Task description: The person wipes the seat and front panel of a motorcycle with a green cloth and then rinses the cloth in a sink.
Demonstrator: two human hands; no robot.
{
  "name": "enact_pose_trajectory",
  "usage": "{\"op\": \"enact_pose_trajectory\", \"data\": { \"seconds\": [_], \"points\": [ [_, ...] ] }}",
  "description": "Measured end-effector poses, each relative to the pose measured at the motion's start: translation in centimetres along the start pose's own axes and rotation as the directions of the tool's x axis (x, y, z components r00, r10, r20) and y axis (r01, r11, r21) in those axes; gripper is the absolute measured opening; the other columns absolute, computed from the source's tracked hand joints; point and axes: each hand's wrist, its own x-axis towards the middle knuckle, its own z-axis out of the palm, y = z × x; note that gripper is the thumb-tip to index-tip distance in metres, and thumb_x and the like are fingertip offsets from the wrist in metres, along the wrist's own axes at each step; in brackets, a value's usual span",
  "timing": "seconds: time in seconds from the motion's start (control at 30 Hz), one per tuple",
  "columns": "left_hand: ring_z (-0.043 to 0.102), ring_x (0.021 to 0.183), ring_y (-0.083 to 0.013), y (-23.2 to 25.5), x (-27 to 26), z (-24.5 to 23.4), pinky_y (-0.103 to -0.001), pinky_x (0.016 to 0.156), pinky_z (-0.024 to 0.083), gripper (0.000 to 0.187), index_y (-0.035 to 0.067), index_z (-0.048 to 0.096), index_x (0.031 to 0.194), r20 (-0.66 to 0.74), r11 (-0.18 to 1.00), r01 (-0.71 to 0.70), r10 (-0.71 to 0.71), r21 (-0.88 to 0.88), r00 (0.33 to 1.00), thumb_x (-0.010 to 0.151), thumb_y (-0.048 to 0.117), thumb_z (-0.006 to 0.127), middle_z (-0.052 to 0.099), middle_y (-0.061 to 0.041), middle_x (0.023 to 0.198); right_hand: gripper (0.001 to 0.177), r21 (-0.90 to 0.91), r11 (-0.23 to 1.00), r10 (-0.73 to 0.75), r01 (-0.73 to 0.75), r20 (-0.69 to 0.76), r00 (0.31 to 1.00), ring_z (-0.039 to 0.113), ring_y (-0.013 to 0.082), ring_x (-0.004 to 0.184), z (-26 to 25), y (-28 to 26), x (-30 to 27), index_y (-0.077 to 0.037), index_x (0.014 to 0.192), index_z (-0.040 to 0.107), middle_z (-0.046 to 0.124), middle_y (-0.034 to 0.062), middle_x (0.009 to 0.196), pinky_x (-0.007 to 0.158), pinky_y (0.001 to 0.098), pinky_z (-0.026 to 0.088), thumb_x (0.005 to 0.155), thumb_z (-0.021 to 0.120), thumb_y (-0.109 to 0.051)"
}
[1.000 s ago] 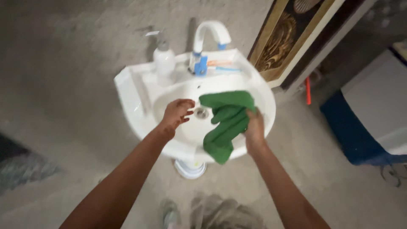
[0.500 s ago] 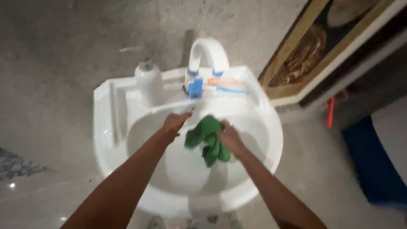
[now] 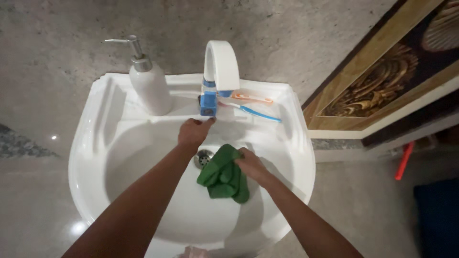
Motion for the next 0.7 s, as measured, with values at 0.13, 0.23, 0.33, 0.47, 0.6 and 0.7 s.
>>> {"op": "enact_pose_trajectory", "data": {
  "seconds": [0.13, 0.23, 0.33, 0.47, 0.6, 0.7],
  "points": [
    [0.071, 0.101, -0.0312, 1.8, -1.9, -1.5, -0.044, 0.089, 0.054, 0.069, 0.009, 0.073, 0.108, -0.152, 0.994, -0.061, 0.074, 0.087, 0.986, 0.071, 0.067, 0.071, 0.076, -0.012, 0.104, 0.042, 0.081, 0.997, -0.011, 0.007, 0.045, 0.999, 0.067, 0.0271, 0.109, -0.2, -0.5, 0.3, -0.005, 0.127, 0.062, 0.071, 0.0155, 0.118, 0.095, 0.0389, 0.051, 0.088, 0.058, -0.022],
    [0.07, 0.104, -0.0321, 4.8, -3.3, -1.9, -0.045, 0.091, 0.053, 0.078, 0.01, 0.072, 0.11, -0.087, 0.983, 0.009, 0.007, 0.181, 0.996, 0.069, 0.077, 0.072, 0.075, -0.014, 0.104, 0.04, 0.123, 0.992, -0.003, -0.005, 0.064, 0.998, 0.066, 0.0264, 0.109, -0.5, -0.4, -0.5, -0.003, 0.126, 0.062, 0.07, 0.0147, 0.119, 0.096, 0.0386, 0.05, 0.09, 0.056, -0.02],
    [0.071, 0.101, -0.0348, 6.5, -3.5, -3.4, -0.047, 0.088, 0.054, 0.078, 0.011, 0.076, 0.107, -0.145, 0.932, -0.043, 0.101, 0.36, 0.984, 0.08, 0.083, 0.061, 0.074, -0.017, 0.102, 0.038, 0.128, 0.992, -0.028, 0.02, 0.06, 0.998, 0.066, 0.0273, 0.108, -0.7, -0.9, -0.6, -0.002, 0.124, 0.062, 0.071, 0.0157, 0.118, 0.095, 0.0391, 0.05, 0.092, 0.055, -0.02],
    [0.074, 0.094, -0.0321, 8.5, -2.2, -4.5, -0.045, 0.082, 0.057, 0.075, 0.01, 0.08, 0.093, -0.15, 0.771, -0.163, 0.317, 0.615, 0.937, 0.076, 0.081, 0.06, 0.076, -0.014, 0.094, 0.037, 0.148, 0.988, 0.045, -0.054, 0.063, 0.997, 0.065, 0.0259, 0.111, -0.4, -1.2, -1.1, -0.005, 0.125, 0.062, 0.07, 0.0137, 0.121, 0.098, 0.0385, 0.048, 0.095, 0.056, -0.025],
    [0.074, 0.088, -0.0322, 8.8, -0.8, -4.4, -0.043, 0.078, 0.056, 0.081, 0.006, 0.078, 0.091, -0.115, 0.703, -0.212, 0.387, 0.679, 0.915, 0.079, 0.083, 0.058, 0.076, -0.016, 0.087, 0.041, 0.207, 0.978, -0.03, 0.027, 0.008, 1.0, 0.064, 0.0261, 0.115, 0.0, -1.0, -0.6, -0.005, 0.13, 0.058, 0.068, 0.014, 0.126, 0.1, 0.0388, 0.048, 0.093, 0.056, -0.021],
    [0.074, 0.087, -0.0296, 6.6, 0.9, -4.5, -0.042, 0.081, 0.055, 0.076, 0.006, 0.079, 0.091, -0.109, 0.841, -0.183, 0.274, 0.509, 0.956, 0.086, 0.077, 0.053, 0.078, -0.015, 0.085, 0.044, 0.349, 0.937, 0.01, 0.002, -0.032, 0.999, 0.061, 0.0286, 0.118, -0.7, -1.8, 0.1, -0.007, 0.137, 0.053, 0.062, 0.0161, 0.132, 0.103, 0.0403, 0.047, 0.097, 0.049, -0.024]
  ]
}}
